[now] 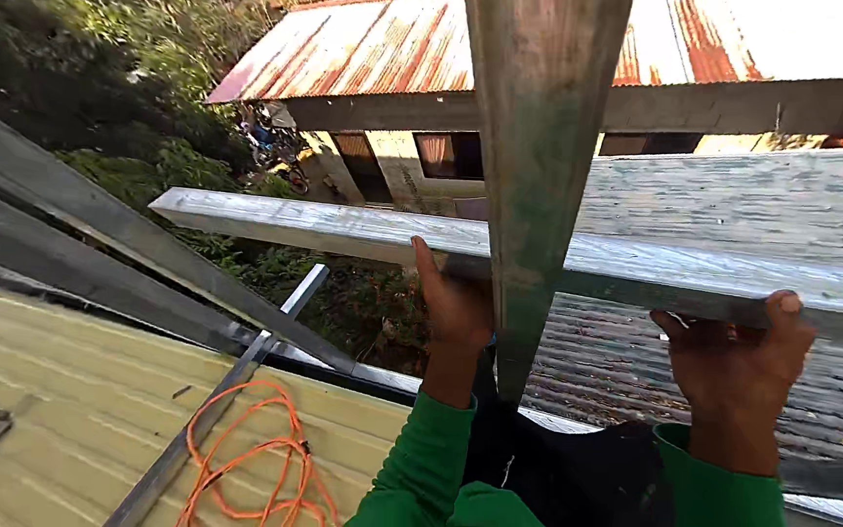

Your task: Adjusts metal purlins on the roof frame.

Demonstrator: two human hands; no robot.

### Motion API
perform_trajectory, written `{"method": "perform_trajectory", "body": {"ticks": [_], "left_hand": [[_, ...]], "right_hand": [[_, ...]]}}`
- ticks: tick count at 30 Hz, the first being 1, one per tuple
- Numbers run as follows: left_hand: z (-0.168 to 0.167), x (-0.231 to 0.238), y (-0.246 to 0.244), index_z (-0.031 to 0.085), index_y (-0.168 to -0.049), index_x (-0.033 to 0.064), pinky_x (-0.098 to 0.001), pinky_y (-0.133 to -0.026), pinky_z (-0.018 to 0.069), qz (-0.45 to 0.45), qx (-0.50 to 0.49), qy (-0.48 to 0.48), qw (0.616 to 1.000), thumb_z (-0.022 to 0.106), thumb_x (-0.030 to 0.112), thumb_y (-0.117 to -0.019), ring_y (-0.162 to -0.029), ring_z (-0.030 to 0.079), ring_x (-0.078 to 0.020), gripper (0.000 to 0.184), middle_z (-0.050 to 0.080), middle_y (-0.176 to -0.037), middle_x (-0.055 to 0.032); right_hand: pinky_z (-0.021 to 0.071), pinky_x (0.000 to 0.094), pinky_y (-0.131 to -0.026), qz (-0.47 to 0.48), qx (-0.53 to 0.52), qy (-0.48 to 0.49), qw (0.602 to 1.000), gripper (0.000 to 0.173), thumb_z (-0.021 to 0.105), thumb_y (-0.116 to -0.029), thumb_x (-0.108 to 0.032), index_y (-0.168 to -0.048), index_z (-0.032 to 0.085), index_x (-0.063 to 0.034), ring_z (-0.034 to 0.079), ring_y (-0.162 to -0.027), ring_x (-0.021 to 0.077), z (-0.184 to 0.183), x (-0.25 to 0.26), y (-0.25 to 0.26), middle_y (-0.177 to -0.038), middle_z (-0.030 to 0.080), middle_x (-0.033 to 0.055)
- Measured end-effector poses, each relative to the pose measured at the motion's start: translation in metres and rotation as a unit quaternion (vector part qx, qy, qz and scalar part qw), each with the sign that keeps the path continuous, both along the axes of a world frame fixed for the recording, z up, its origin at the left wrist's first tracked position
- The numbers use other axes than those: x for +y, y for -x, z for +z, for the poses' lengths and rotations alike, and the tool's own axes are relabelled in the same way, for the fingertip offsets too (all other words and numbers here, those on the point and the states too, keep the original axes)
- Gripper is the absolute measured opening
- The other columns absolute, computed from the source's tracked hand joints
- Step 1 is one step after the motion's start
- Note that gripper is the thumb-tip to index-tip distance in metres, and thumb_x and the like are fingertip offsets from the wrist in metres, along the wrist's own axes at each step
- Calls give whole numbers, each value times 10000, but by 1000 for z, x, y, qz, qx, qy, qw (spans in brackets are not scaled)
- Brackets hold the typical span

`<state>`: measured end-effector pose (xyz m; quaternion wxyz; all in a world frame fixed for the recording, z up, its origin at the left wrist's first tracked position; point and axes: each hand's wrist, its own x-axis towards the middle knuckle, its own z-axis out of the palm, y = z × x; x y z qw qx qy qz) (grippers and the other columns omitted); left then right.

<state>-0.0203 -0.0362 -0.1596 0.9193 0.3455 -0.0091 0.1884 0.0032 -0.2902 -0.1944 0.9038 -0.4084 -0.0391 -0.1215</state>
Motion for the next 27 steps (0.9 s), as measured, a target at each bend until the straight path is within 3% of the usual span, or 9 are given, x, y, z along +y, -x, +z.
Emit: {"method": "perform_trajectory", "body": {"ticks": [5, 8, 10, 13, 15, 18, 22, 24, 27], "left_hand": [[-4, 0, -6, 615, -1320, 270, -416, -788, 623, -29, 11, 11, 999, 359, 875, -877, -1005, 722, -179, 792, 727, -1151, -31], [-8, 2, -8, 610, -1321, 272, -400, -795, 621, -50, 1, 7, 999, 391, 848, -892, -1005, 721, -170, 750, 725, -1157, -24], [-15, 7, -12, 602, -1308, 263, -403, -808, 620, -86, -36, 18, 995, 519, 753, -908, -1030, 713, -176, 639, 710, -1173, -36], [-16, 15, -17, 673, -1139, 268, -346, -733, 624, -121, -19, -24, 992, 630, 654, -883, -909, 727, -133, 466, 737, -1027, -3], [-13, 20, -14, 683, -1124, 286, -307, -741, 613, -134, -1, -73, 988, 572, 650, -930, -902, 720, -99, 427, 740, -1030, 28], [-12, 27, -9, 639, -1262, 283, -318, -815, 619, -102, 3, -94, 990, 490, 581, -1026, -981, 712, -106, 409, 721, -1143, 31], [-21, 19, -10, 661, -1253, 263, -332, -826, 624, -94, 19, -97, 991, 415, 570, -1056, -997, 710, -86, 440, 737, -1098, 33], [-31, 18, -11, 668, -1190, 259, -324, -814, 624, -101, -4, -83, 991, 330, 532, -1087, -977, 713, -79, 447, 743, -1056, 36], [-32, 11, -9, 695, -1114, 248, -333, -786, 635, -90, -23, -47, 995, 286, 541, -1089, -940, 728, -93, 504, 756, -1000, 23]], "right_hand": [[652, 441, -725, 7, 25, 3, 1000, 469, 445, -1039, -576, -1235, 495, -152, 740, -875, 215, 7, 3, -9, -1029, 708, 46], [644, 509, -778, 22, 57, -22, 998, 513, 349, -1060, -595, -1298, 472, -158, 736, -964, 269, 9, 8, -12, -1124, 689, 79], [641, 551, -776, 18, 74, -52, 996, 505, 380, -1058, -579, -1330, 460, -162, 737, -985, 311, 11, 7, -14, -1166, 678, 106], [637, 568, -763, 8, 65, -71, 995, 404, 418, -1071, -499, -1270, 496, -157, 740, -942, 322, 11, -2, -20, -1121, 688, 117], [634, 567, -772, -5, 60, -70, 996, 369, 419, -1068, -487, -1214, 525, -166, 738, -929, 308, 11, -6, -25, -1097, 690, 99], [598, 595, -851, -33, 64, -94, 993, 360, 415, -1060, -489, -1204, 546, -186, 708, -1002, 306, 11, -15, -25, -1125, 670, 81], [611, 558, -827, -49, 28, -113, 992, 371, 386, -1069, -493, -1153, 586, -192, 721, -937, 277, 11, -35, -21, -1036, 697, 70], [599, 539, -851, -44, 11, -114, 992, 391, 347, -1074, -509, -1196, 562, -206, 704, -972, 258, 12, -43, -15, -1070, 675, 55], [603, 521, -856, -37, -15, -116, 992, 368, 395, -1064, -492, -1205, 566, -198, 707, -980, 250, 14, -44, -6, -1082, 683, 61]]}}
